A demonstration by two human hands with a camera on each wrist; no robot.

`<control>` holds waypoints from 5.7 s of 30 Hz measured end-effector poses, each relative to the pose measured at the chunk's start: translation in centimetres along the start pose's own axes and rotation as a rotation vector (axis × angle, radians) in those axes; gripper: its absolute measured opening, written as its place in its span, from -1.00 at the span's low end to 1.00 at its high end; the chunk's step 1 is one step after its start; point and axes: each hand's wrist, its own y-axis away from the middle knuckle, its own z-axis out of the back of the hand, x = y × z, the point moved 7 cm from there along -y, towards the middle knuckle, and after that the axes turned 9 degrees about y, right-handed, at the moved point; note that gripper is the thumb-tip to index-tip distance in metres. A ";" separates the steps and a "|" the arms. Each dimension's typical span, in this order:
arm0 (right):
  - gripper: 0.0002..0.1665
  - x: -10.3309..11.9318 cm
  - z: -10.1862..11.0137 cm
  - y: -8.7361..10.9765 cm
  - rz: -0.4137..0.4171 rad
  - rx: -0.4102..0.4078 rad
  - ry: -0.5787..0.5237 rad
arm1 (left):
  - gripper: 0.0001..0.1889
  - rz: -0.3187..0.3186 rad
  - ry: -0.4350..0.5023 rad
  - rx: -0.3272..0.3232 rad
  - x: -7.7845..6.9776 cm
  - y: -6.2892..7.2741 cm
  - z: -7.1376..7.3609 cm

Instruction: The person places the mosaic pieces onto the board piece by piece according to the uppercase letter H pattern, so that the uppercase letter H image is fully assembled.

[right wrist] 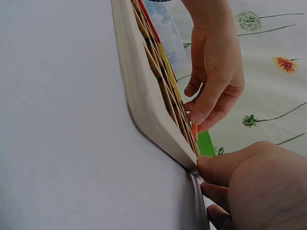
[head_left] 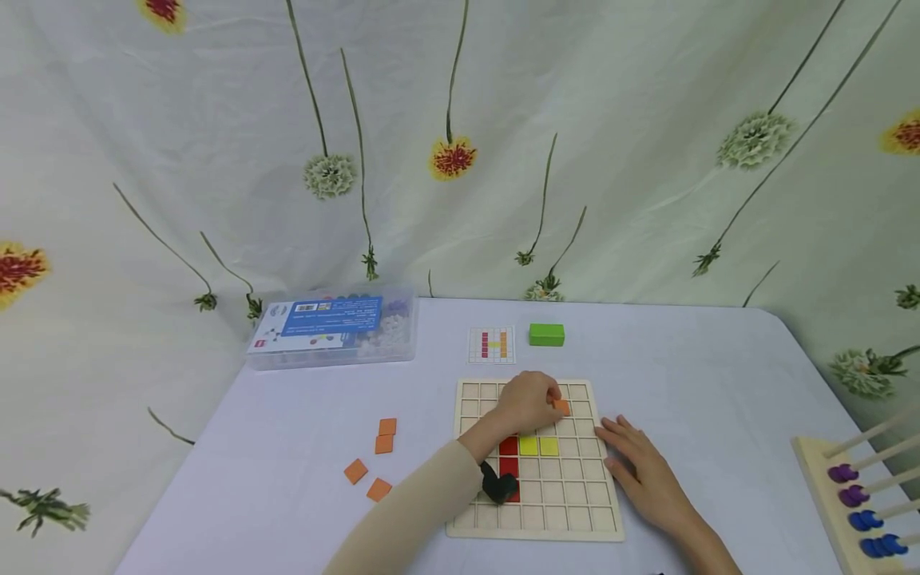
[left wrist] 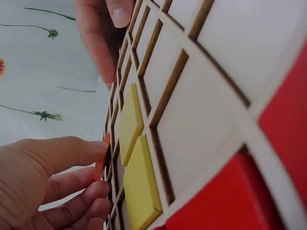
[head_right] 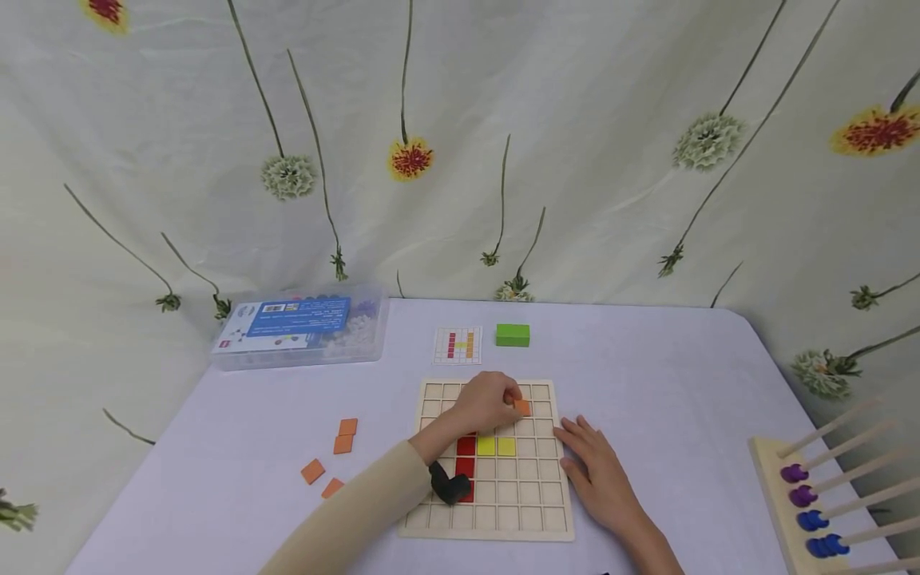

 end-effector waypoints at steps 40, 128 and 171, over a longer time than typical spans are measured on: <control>-0.51 -0.3 -0.3 0.1 -0.019 0.030 0.020 | -0.23 0.169 0.111 -0.450 13.3 23.4 14.2; -0.53 -0.2 -0.2 0.0 -0.010 0.022 -0.014 | -0.66 0.045 0.186 -0.562 14.4 23.3 12.5; -0.52 -0.2 0.0 0.0 -0.010 0.014 -0.010 | -0.82 -0.105 0.011 0.052 -0.9 1.8 -1.0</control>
